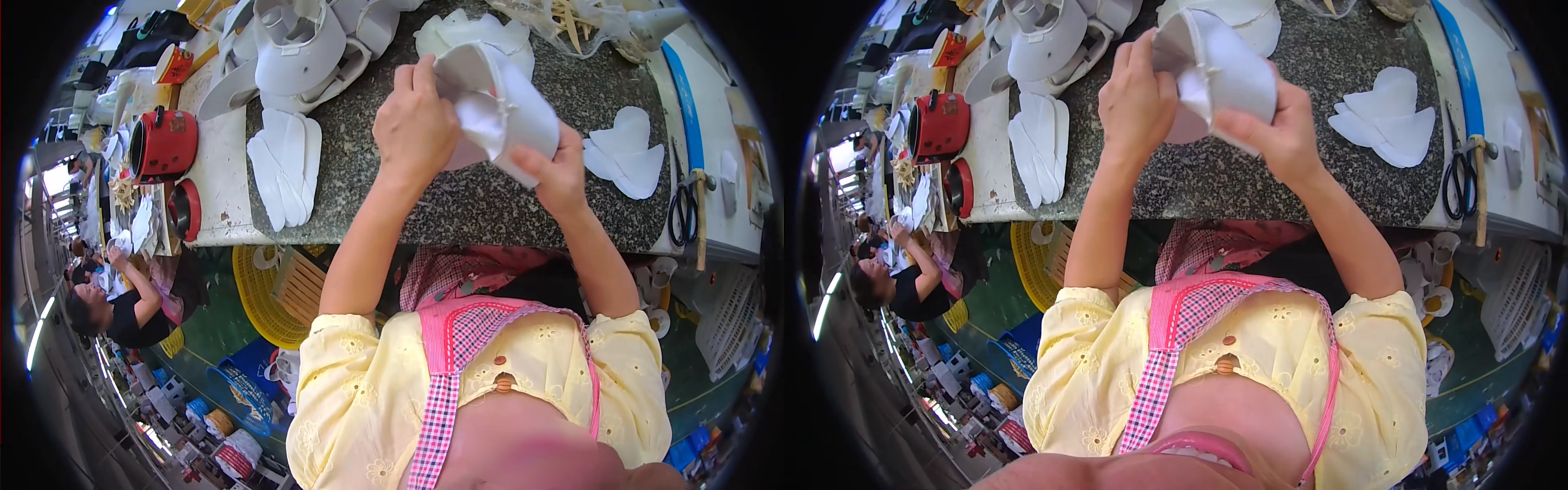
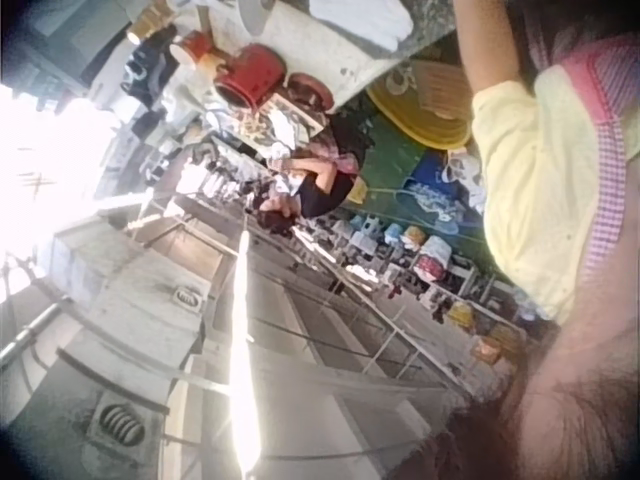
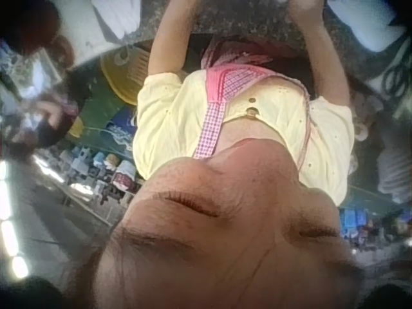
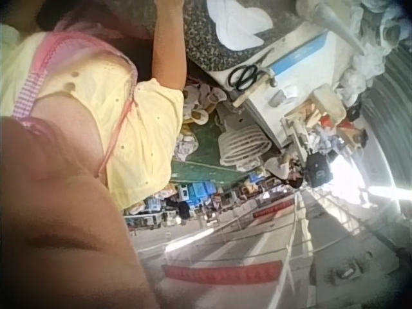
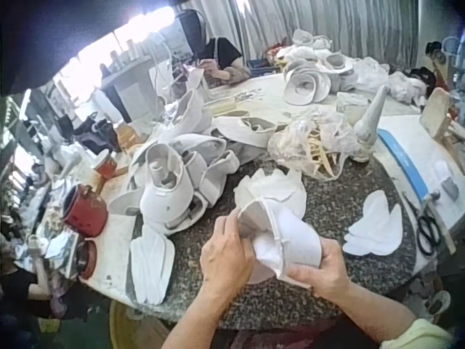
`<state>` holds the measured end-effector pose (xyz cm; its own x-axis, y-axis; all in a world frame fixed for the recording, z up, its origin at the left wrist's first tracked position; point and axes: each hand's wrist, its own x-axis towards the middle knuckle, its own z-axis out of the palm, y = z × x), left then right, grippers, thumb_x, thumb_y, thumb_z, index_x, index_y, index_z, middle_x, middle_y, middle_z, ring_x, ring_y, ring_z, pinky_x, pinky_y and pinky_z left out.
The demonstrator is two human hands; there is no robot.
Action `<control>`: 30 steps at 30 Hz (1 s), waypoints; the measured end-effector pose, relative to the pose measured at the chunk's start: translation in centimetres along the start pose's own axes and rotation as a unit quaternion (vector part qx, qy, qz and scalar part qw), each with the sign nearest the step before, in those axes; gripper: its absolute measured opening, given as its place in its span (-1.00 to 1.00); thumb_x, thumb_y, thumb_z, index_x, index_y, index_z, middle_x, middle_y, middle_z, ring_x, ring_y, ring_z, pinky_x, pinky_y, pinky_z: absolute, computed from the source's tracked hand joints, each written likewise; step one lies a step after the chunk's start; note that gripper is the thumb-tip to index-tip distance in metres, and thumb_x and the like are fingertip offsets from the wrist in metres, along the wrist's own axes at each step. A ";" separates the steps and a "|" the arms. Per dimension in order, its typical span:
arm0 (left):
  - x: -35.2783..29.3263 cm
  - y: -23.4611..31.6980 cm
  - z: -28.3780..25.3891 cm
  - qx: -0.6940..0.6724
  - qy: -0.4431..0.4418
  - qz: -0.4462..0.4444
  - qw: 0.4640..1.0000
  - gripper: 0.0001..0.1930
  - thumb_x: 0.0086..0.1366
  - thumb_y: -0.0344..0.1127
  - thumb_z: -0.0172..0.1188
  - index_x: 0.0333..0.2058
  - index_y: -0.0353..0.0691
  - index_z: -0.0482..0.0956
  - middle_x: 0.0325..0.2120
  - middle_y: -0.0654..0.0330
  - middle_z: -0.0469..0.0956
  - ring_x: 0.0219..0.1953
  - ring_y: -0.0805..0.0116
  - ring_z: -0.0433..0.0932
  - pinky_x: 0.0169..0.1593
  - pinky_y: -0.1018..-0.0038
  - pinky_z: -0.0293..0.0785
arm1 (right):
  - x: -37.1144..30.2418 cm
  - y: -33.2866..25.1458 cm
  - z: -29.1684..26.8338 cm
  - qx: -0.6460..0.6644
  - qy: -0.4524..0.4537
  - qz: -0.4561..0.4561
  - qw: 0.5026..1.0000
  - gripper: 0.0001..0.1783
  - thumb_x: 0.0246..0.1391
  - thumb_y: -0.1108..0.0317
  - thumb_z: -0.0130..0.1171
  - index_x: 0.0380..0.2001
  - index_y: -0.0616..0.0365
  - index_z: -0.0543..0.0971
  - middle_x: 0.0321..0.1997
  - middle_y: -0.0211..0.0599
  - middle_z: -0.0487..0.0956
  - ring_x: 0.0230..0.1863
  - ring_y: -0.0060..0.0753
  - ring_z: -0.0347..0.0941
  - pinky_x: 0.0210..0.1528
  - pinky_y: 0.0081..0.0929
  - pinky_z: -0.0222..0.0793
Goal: The person retrieves heated lining pieces from a heating pot, inserts them into shoe uppers, and uses a wooden stick to press the lining inside before shaping and smoothing the shoe uppers by hand.
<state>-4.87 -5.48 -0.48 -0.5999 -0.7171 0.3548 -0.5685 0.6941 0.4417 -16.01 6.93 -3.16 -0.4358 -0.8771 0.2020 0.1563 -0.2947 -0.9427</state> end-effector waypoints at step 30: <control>-2.7 -1.6 -0.6 0.190 -0.283 0.317 0.885 -0.66 -0.08 -0.04 0.19 -0.32 -0.04 0.52 -0.40 0.37 0.51 -0.18 0.42 0.39 0.05 0.12 0.03 | -2.5 3.0 -0.9 -0.338 0.105 0.037 0.935 -0.53 -0.19 0.40 0.20 -0.18 0.16 0.27 -0.31 0.06 0.48 -0.23 0.07 0.45 -0.26 -0.25 0.34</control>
<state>-2.06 -4.68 -1.67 -0.9909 -0.1037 -0.0861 -0.1000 0.9939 -0.0458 -15.25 8.61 -6.77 -0.6217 -0.7707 0.1392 -0.3710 0.1333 -0.9190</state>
